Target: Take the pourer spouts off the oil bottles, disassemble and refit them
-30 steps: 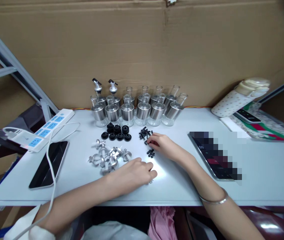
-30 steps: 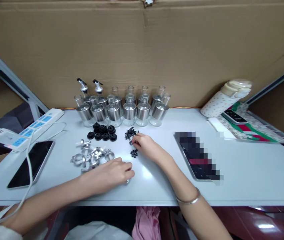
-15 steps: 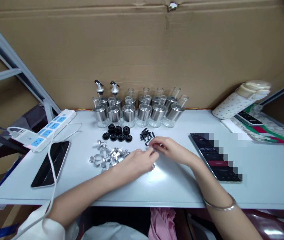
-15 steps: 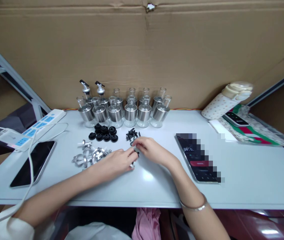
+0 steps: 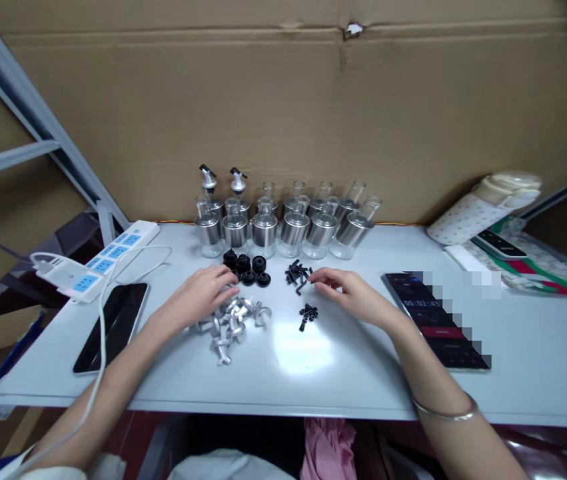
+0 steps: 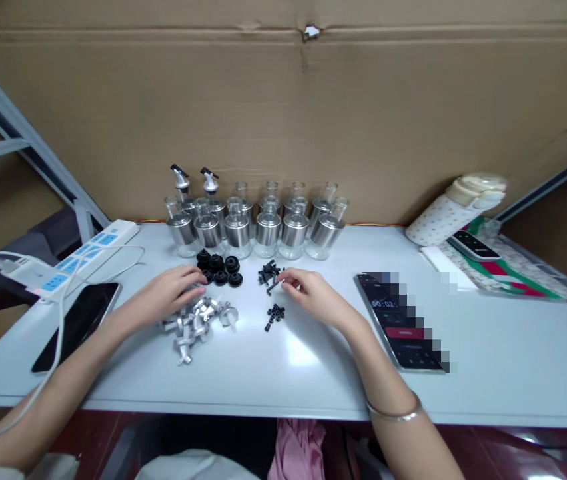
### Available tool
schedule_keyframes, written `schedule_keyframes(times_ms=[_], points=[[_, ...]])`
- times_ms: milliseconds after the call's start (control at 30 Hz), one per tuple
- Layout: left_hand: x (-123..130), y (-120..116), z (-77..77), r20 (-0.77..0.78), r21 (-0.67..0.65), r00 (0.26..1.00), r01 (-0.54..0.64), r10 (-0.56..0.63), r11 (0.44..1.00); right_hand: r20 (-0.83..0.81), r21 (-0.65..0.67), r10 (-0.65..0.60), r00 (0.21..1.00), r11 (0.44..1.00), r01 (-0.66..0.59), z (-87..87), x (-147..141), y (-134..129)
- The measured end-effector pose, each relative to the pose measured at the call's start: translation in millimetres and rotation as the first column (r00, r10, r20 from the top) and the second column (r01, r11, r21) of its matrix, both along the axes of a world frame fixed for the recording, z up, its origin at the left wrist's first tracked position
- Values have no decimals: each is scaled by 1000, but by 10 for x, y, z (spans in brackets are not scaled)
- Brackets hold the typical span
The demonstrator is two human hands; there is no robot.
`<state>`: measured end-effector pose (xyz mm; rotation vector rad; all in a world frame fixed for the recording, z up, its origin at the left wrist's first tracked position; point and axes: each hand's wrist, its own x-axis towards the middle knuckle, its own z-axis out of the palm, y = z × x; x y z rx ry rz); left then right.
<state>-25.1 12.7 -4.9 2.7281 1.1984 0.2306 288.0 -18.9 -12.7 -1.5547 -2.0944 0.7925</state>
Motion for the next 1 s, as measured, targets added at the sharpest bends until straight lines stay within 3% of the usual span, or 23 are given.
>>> schedule_keyframes(times_ms=[300,633,733,833,933,1000], points=[[8,-58,-84,-23,-8,998,65,-65,998,-10,-30,37,999,999,-37,-63,-30,32],[65,-151,-40,-170,173,985,18,12,985,-78,80,-29,997,996,36,-18,32,151],[64,-149,-61,-204,178,978,2,35,984,-51,171,-29,998,985,38,176,-32,204],[66,-154,-76,-217,169,975,0,38,986,-50,365,-14,999,931,31,510,-246,368],[80,-175,-63,-230,170,972,-17,56,985,-47,530,4,999,848,21,847,-593,708],[89,-192,-42,-239,171,968,-28,70,985,-30,554,12,999,833,6,994,-842,1009]])
